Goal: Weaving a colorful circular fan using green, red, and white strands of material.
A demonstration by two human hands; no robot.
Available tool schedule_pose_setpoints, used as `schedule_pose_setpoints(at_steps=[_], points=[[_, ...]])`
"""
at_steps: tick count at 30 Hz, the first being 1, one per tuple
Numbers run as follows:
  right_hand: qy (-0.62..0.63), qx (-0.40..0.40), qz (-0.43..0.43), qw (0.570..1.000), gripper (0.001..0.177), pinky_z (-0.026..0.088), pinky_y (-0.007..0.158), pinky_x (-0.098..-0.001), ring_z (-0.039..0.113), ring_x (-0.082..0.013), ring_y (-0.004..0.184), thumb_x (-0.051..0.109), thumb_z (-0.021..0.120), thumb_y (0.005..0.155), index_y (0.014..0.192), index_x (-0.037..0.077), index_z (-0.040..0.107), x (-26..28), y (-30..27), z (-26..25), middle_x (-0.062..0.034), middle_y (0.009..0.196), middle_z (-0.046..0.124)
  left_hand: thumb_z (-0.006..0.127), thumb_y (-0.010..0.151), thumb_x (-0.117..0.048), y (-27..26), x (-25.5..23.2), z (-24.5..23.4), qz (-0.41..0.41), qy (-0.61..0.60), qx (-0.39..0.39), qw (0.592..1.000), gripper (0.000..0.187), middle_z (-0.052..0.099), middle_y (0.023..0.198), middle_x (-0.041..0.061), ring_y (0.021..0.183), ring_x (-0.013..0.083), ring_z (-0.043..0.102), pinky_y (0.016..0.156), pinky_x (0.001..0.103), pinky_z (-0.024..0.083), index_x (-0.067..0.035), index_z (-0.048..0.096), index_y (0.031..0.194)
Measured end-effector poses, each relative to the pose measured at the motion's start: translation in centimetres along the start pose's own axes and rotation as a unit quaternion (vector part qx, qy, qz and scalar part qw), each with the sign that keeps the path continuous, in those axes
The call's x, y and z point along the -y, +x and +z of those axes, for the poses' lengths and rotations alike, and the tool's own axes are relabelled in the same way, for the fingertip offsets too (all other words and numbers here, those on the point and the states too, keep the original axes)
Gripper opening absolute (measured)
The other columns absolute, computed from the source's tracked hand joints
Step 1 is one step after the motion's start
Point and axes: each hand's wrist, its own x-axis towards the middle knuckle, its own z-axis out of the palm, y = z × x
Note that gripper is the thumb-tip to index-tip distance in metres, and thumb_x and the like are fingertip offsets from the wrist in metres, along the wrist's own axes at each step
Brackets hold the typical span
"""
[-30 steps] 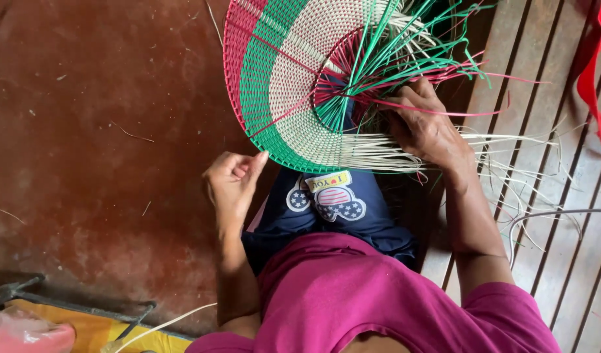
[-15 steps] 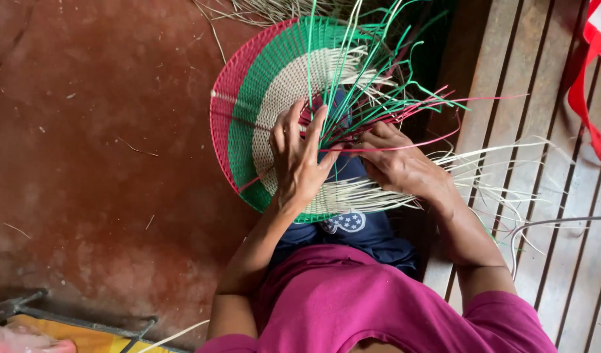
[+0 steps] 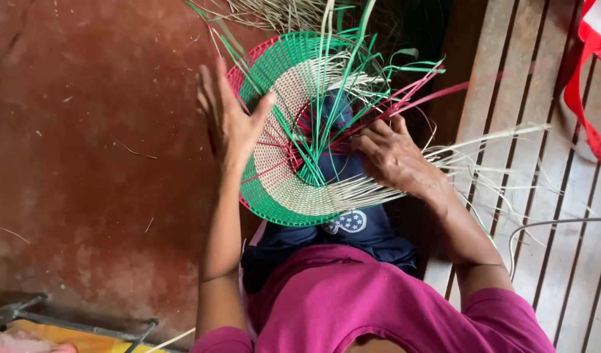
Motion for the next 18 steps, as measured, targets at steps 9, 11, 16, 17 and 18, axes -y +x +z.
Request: schedule_pose_setpoints(at_steps=[9,11,16,17,18], points=[[-0.059,-0.097,-0.014,0.993,0.019,0.030,0.085,-0.0437,0.047,-0.0241,0.070,0.012,0.060,0.065,0.083,0.008,0.053,-1.5,-0.2,-1.3,-0.0047,0.067,0.046,0.065,0.083,-0.020,-0.6,1.3,-4.2,-0.004,-0.349,0.003,0.937,0.023,0.065,0.083,0.006,0.076,0.0117,0.060,0.070,0.026,0.050,-0.008,0.062,0.102],[-0.061,-0.099,-0.009,0.993,0.020,0.030,0.086,-0.0436,0.046,-0.0235,0.071,0.012,0.060,0.065,0.084,0.009,0.054,-1.9,-0.7,-1.1,-0.0037,0.068,0.046,0.066,0.083,-0.018,-1.3,0.9,-4.5,-0.020,-0.398,0.018,0.917,0.022,0.063,0.082,0.005,0.075,0.0102,0.058,0.070,0.025,0.049,-0.007,0.061,0.101],[-0.077,-0.106,-0.005,0.991,0.026,0.029,0.088,-0.0441,0.045,-0.0233,0.073,0.012,0.062,0.061,0.086,0.009,0.056,-2.6,-0.5,-1.3,-0.0043,0.071,0.048,0.070,0.077,-0.024,-3.9,2.6,-2.8,-0.158,-0.520,0.076,0.836,0.024,0.060,0.082,0.000,0.073,0.0078,0.053,0.070,0.023,0.045,-0.013,0.062,0.096],[-0.077,-0.105,0.001,0.992,0.026,0.029,0.088,-0.0433,0.045,-0.0224,0.073,0.012,0.063,0.060,0.085,0.010,0.057,-2.6,-0.6,-1.2,-0.0038,0.071,0.049,0.072,0.075,-0.025,-4.5,2.8,-2.4,-0.197,-0.529,0.075,0.822,0.027,0.060,0.086,0.000,0.076,0.0083,0.054,0.074,0.024,0.045,-0.013,0.061,0.097],[-0.078,-0.104,0.007,0.991,0.026,0.029,0.087,-0.0426,0.045,-0.0216,0.073,0.013,0.063,0.058,0.083,0.010,0.057,-2.9,-0.6,-1.2,-0.0034,0.071,0.049,0.075,0.073,-0.026,-5.0,2.8,-1.8,-0.234,-0.538,0.073,0.807,0.031,0.060,0.089,0.000,0.080,0.0089,0.054,0.077,0.026,0.044,-0.014,0.061,0.098]])
